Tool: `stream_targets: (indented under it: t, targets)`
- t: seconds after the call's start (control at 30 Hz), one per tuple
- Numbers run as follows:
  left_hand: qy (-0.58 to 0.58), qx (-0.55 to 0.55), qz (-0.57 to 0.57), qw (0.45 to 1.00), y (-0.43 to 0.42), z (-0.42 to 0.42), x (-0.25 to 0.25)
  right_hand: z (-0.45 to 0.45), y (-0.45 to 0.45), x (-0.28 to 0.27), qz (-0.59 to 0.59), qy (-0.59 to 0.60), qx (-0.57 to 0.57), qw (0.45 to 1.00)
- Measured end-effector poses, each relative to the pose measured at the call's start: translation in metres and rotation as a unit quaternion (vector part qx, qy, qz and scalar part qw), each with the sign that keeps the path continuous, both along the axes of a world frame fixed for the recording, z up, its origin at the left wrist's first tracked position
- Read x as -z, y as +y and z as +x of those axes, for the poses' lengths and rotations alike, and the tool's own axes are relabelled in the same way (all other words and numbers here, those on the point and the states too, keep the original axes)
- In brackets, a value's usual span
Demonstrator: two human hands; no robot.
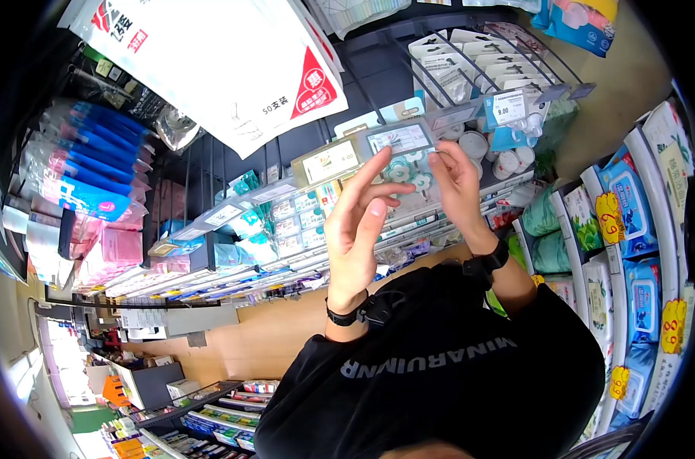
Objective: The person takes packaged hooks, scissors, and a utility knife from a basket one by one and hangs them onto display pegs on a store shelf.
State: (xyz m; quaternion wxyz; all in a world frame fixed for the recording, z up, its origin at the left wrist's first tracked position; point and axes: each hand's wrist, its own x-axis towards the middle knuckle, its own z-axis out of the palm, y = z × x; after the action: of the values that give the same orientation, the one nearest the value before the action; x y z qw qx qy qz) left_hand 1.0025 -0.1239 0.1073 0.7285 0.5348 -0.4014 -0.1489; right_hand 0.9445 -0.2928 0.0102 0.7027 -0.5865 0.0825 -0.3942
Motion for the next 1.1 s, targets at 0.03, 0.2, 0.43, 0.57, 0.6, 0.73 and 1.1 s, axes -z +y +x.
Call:
stream_targets:
  t: [0.03,0.2,0.43,0.57,0.6,0.73,1.1]
  targets:
    - [-0.002,0.002,0.000,1.000,-0.001,-0.001,0.001,0.003,-0.002,0.003,0.000,-0.002,0.002,1.000]
    - [-0.035,-0.008,0.038,0.999,-0.002,-0.004,0.001,0.017,-0.010,0.008,-0.006,-0.020,0.007,1.000]
    - [-0.034,0.025,0.097,0.994,0.000,0.000,0.011,0.055,-0.028,0.028,-0.038,-0.005,0.022,0.999]
    - [-0.013,0.054,0.105,0.993,-0.002,0.002,0.011,0.087,-0.043,0.038,-0.109,-0.031,0.087,0.990]
    - [-0.012,0.059,0.109,0.992,-0.003,0.002,0.011,0.095,-0.048,0.041,-0.135,-0.008,0.120,0.984]
    - [-0.014,0.070,0.116,0.991,-0.001,0.003,0.015,0.109,-0.060,0.034,-0.069,0.055,0.048,0.995]
    - [-0.054,0.100,0.149,0.982,0.020,0.003,0.016,0.169,-0.091,0.050,-0.050,-0.026,0.042,0.998]
